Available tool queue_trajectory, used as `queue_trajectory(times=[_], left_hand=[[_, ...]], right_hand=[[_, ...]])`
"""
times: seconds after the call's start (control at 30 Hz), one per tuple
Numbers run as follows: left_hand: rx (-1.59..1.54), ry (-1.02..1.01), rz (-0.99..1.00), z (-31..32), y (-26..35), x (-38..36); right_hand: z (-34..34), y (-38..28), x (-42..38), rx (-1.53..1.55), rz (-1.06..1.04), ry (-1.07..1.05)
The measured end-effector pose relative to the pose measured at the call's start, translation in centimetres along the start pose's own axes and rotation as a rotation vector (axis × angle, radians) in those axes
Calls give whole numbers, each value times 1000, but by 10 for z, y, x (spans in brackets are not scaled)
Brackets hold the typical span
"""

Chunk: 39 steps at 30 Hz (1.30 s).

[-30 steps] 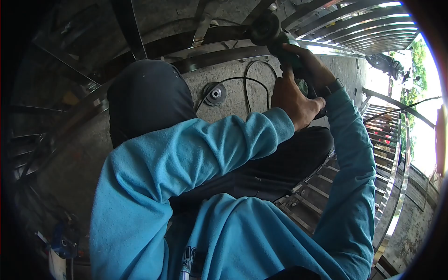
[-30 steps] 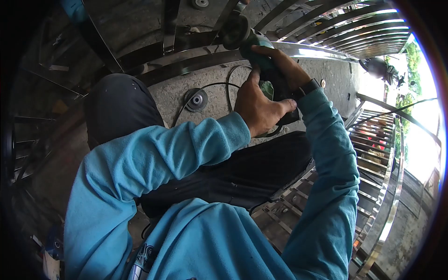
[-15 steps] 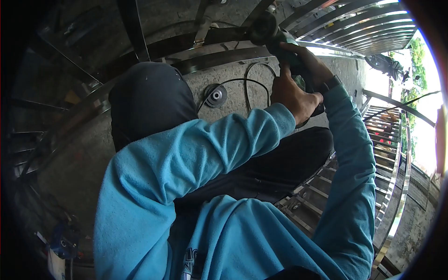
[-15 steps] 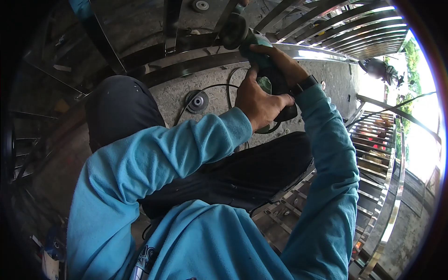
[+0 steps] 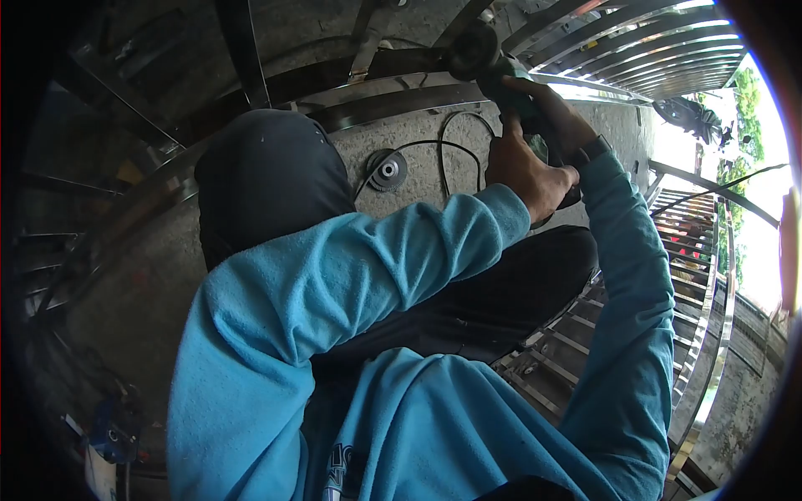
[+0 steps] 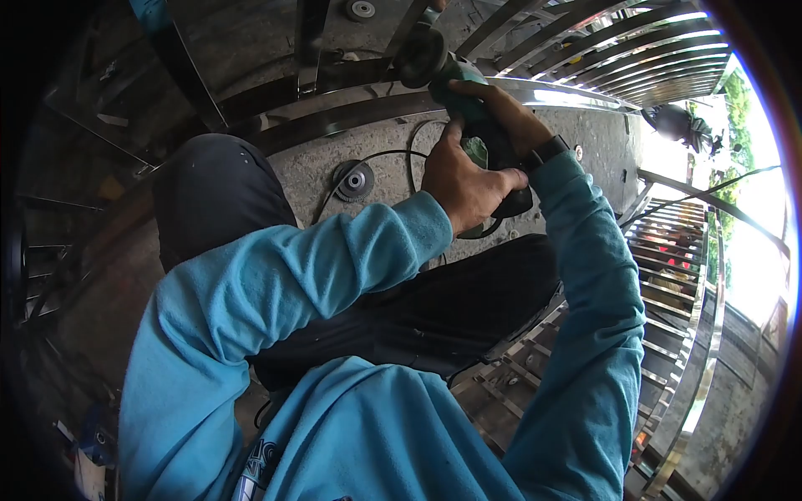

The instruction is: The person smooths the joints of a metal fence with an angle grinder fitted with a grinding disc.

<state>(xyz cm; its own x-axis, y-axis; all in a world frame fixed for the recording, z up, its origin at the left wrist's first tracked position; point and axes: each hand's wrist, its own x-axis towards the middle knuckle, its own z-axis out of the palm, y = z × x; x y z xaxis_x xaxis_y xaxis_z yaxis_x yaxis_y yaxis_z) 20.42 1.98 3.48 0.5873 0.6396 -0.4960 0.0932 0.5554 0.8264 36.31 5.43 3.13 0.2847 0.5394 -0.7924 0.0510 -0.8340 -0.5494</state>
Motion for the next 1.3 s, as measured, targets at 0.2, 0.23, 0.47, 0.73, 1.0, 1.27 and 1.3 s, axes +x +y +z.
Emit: queue_trajectory(times=[0.2,0.23,0.47,0.73,1.0,1.27,1.3], left_hand=[[15,-10,-17,-2,3,-5],[8,-21,-18,-2,2,-5],[-21,-3,9,-1,-1,4],[-102,80,25,7,-1,8],[-140,30,-42,9,-7,22],[-29,86,-32,6,-1,14],[-22,66,-40,5,-1,16]], right_hand=[[4,2,-5,127,-5,-33],[4,1,-6,128,-5,-32],[-2,-8,2,33,-27,-56],[3,-20,-4,-61,-114,-31],[4,-10,6,-104,-234,158],[-3,-10,12,-65,-65,-11],[-2,-9,13,-29,-12,-12]])
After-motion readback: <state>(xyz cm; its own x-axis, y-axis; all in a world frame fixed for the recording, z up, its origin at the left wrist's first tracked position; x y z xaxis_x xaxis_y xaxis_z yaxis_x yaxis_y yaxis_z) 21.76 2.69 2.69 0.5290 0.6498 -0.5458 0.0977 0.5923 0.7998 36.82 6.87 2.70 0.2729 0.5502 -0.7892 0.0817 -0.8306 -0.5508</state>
